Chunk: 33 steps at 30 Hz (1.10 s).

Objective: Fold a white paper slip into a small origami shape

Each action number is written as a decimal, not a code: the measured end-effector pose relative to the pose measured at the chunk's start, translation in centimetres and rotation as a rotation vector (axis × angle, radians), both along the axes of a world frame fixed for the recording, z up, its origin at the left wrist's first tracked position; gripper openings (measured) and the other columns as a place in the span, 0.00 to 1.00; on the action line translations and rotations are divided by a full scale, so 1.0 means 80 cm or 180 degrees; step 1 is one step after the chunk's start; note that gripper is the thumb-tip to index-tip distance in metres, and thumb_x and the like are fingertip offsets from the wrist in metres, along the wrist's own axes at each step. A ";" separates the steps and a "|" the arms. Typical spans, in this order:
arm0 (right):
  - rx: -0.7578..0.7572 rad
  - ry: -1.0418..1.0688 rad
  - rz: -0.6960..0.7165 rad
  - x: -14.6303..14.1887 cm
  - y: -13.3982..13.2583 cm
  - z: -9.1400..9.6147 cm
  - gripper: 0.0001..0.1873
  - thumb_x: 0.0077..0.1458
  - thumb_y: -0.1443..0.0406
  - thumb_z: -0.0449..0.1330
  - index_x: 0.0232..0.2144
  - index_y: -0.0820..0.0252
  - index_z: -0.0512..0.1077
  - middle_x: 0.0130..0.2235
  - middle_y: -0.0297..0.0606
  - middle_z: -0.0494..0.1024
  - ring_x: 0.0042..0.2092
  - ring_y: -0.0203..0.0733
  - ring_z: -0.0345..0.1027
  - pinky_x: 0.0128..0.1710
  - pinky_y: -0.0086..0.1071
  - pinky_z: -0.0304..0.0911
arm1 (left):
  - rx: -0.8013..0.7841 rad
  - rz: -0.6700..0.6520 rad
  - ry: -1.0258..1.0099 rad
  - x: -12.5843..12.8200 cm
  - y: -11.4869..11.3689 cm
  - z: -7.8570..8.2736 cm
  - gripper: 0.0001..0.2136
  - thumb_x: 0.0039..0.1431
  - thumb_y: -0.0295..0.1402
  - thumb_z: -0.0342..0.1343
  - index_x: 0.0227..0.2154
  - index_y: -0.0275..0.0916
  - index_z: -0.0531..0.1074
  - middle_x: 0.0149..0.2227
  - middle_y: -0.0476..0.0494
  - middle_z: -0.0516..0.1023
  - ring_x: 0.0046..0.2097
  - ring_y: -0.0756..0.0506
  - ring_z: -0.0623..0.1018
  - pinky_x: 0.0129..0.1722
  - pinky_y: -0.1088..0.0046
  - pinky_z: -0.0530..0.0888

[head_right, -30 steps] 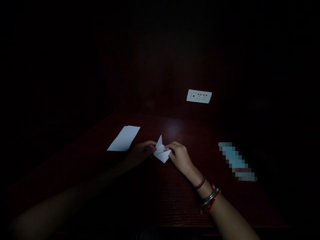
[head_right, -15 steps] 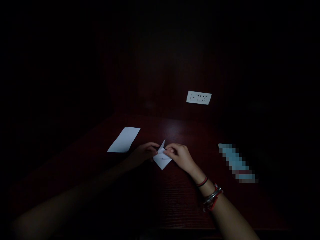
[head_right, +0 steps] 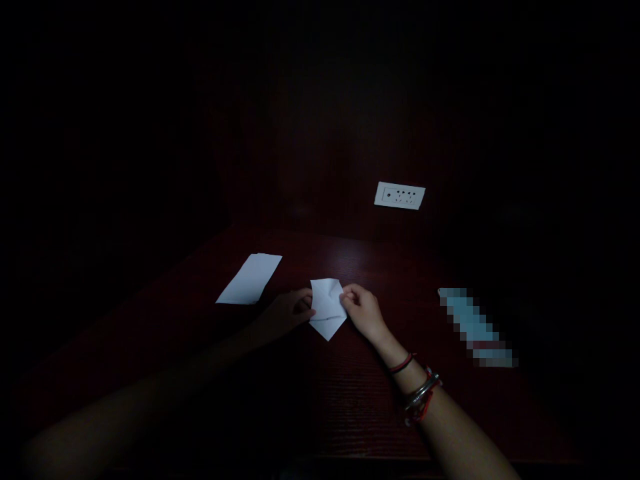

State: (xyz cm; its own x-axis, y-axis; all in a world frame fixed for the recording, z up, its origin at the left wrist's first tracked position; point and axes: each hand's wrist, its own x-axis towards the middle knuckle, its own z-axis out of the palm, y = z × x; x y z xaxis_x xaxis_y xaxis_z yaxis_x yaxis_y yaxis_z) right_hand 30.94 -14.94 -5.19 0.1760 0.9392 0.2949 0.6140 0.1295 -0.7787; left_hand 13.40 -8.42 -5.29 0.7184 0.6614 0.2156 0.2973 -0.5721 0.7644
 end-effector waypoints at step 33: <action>-0.0425 -0.2184 0.0379 -0.024 -0.031 0.013 0.14 0.50 0.60 0.47 0.32 0.62 0.68 0.33 0.40 0.64 0.34 0.36 0.60 0.35 0.28 0.56 | 0.1559 -0.0665 0.1192 -0.003 -0.011 0.015 0.10 0.54 0.29 0.41 0.35 0.38 0.67 0.35 0.45 0.66 0.36 0.49 0.67 0.34 0.75 0.62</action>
State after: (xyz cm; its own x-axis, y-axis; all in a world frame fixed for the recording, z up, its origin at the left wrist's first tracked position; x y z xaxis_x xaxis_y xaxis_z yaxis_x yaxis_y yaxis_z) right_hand 28.99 -17.39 -4.16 -0.1145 0.9763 0.1834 0.9593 0.1567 -0.2350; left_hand 13.19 -9.32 -4.07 0.9062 0.3886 0.1666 0.3380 -0.9026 0.2666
